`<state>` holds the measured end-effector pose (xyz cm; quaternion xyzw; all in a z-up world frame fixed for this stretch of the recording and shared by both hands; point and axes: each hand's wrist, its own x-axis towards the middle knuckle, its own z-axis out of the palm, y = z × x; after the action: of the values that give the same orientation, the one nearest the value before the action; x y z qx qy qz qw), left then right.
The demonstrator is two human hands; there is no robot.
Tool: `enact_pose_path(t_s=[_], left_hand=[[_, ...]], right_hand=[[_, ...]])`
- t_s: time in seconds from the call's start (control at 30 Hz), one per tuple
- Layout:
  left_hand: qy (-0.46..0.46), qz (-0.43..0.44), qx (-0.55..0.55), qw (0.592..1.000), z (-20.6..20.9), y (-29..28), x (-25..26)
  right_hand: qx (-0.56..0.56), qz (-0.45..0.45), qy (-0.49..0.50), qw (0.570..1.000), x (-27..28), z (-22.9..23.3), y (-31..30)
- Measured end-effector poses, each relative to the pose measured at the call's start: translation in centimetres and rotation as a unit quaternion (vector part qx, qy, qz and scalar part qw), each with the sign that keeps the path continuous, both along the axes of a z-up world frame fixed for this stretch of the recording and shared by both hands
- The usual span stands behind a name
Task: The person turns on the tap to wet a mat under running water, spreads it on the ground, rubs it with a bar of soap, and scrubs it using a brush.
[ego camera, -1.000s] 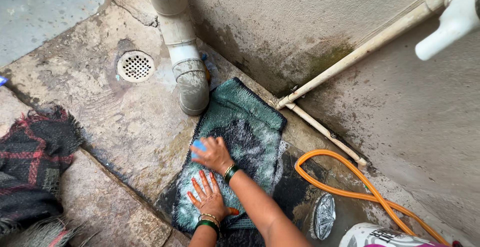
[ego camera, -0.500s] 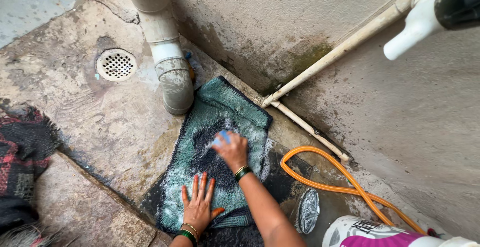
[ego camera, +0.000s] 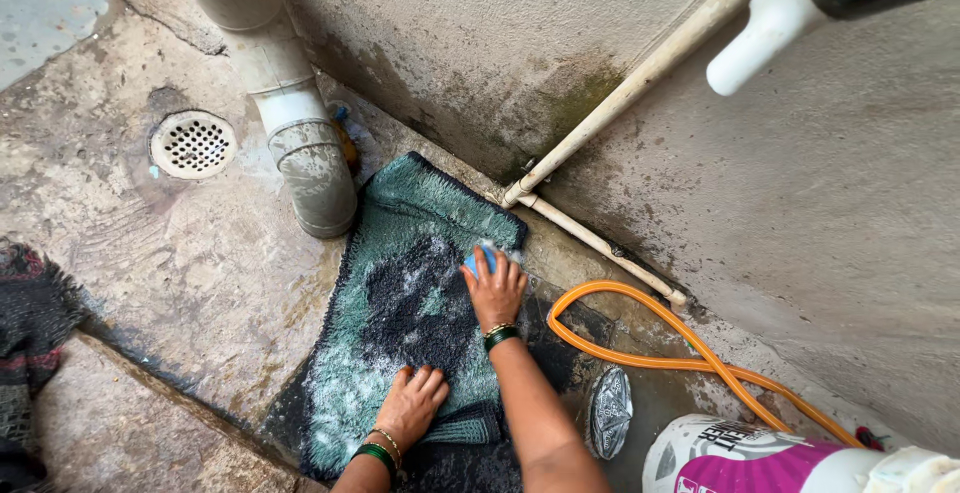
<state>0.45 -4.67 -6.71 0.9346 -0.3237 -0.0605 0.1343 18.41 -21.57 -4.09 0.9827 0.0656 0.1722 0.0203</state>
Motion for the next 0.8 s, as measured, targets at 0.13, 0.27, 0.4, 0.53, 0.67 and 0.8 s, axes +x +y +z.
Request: enact_pose_path(t_s=[0.13,0.27,0.4,0.53,0.67,0.8], left_hand=[[0.046,0.088,-0.054,0.994,0.7,-0.3,-1.0],[0.12,0.084,-0.104,0.984,0.9,0.3,-1.3],[0.195,0.066,-0.053,0.977,1.6,0.5,-1.8],[0.285,-0.001,-0.03,0.958,3.9,0.7,-2.7],[0.231,0.053,0.003,0.972,6.9,0.2,-0.9],[0.306,0.269,0.163,0.899,10.9,0.9,2.3]], right_hand=[[-0.022,0.091,0.04,0.995,-3.3,-1.3,4.2],[0.069,0.395,0.074,0.913,-5.2,-2.0,3.6],[-0.007,-0.001,0.001,1.0,1.2,-1.9,-0.3],[0.026,-0.052,-0.004,0.998,0.2,-2.1,0.3],[0.028,0.22,0.03,0.975,-4.6,-2.9,1.5],[0.059,0.176,0.104,0.977,-1.8,-2.5,-0.7]])
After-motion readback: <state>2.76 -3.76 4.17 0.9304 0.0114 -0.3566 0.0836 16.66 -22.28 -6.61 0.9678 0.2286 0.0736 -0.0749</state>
